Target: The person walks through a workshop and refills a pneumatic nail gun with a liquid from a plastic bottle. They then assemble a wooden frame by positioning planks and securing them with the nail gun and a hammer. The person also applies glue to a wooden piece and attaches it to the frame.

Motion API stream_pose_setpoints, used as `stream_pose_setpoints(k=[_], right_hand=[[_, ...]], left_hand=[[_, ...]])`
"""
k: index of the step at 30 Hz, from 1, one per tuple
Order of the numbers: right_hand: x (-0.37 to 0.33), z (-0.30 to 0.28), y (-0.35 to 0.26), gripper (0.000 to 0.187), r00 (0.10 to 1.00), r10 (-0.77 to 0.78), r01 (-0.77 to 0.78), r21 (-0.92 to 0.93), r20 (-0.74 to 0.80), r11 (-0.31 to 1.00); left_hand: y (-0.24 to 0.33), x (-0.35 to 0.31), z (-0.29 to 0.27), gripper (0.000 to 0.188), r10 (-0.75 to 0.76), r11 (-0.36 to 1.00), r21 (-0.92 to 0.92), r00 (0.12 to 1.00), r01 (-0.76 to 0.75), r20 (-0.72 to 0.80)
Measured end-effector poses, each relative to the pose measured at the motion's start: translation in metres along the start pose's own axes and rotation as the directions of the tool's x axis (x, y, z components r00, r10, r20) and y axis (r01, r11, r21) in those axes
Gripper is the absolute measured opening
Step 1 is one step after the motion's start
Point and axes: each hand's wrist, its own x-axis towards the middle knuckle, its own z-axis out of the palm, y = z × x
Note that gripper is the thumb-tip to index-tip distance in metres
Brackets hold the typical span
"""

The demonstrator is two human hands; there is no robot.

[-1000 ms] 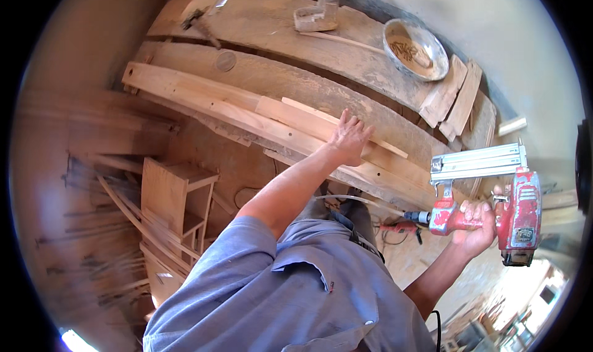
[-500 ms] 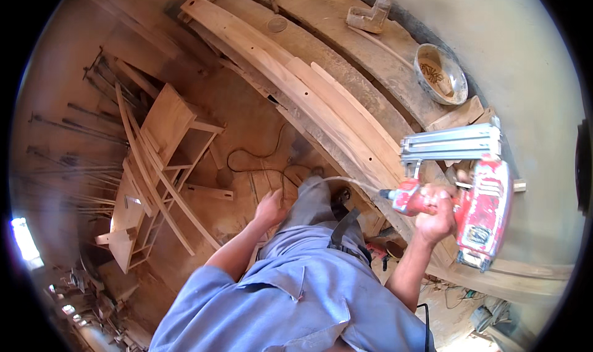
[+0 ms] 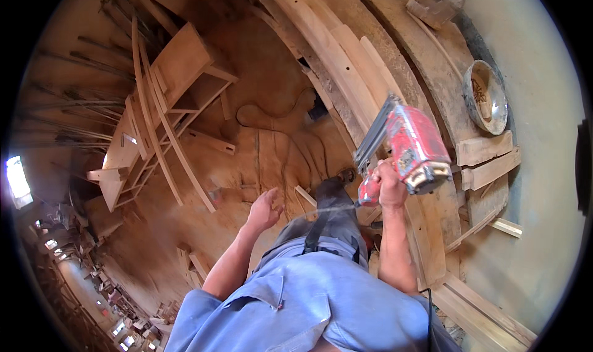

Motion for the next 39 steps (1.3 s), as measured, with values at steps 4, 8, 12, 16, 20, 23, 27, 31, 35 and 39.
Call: stream_pose_setpoints(k=[4,8,12,16,20,23,27,31,35,39], right_hand=[[0.005,0.012,0.017,0.015,0.999,0.034,-0.038,-0.122,-0.031,0.992],[0.013,0.018,0.032,0.010,0.993,-0.009,-0.009,-0.147,-0.120,0.989],[0.016,0.017,0.032,0.008,0.989,-0.031,0.011,-0.136,-0.142,0.991],[0.020,0.025,-0.019,0.007,0.972,0.133,-0.113,0.110,-0.193,0.987],[0.042,0.028,-0.038,0.028,0.934,0.218,-0.131,0.298,-0.282,0.946],[0.057,0.031,-0.068,0.027,0.915,0.095,0.057,0.359,-0.391,0.932],[0.061,0.043,-0.067,0.043,0.783,0.149,0.291,0.568,-0.603,0.770],[0.050,0.084,-0.072,0.042,0.531,0.180,0.459,0.460,-0.828,0.760],[0.058,0.120,-0.113,0.041,0.238,0.295,0.395,0.369,-0.926,0.841],[0.060,0.126,-0.110,0.045,0.115,0.387,0.356,0.402,-0.915,0.844]], left_hand=[[-0.020,-0.010,-0.013,0.061,0.029,0.991,0.133,1.000,-0.028,-0.005],[-0.020,-0.007,-0.039,0.059,-0.108,0.984,0.144,0.994,0.108,-0.006],[-0.009,0.007,-0.060,0.057,-0.113,0.975,0.187,0.993,0.118,-0.040],[0.013,0.045,-0.081,0.054,0.156,0.953,0.279,0.981,-0.119,-0.116],[0.107,0.128,-0.125,0.052,0.505,0.834,0.326,0.854,-0.446,-0.124],[0.202,0.211,-0.150,0.055,0.785,0.593,0.330,0.619,-0.734,-0.033],[0.333,0.298,-0.136,0.058,0.919,0.238,0.298,0.313,-0.924,0.238],[0.402,0.363,-0.090,0.036,0.714,0.007,0.173,0.126,-0.985,0.689],[0.437,0.396,-0.030,0.019,0.448,-0.024,0.161,0.133,-0.987,0.884],[0.427,0.433,-0.002,0.018,0.538,-0.047,0.140,0.093,-0.989,0.838]])
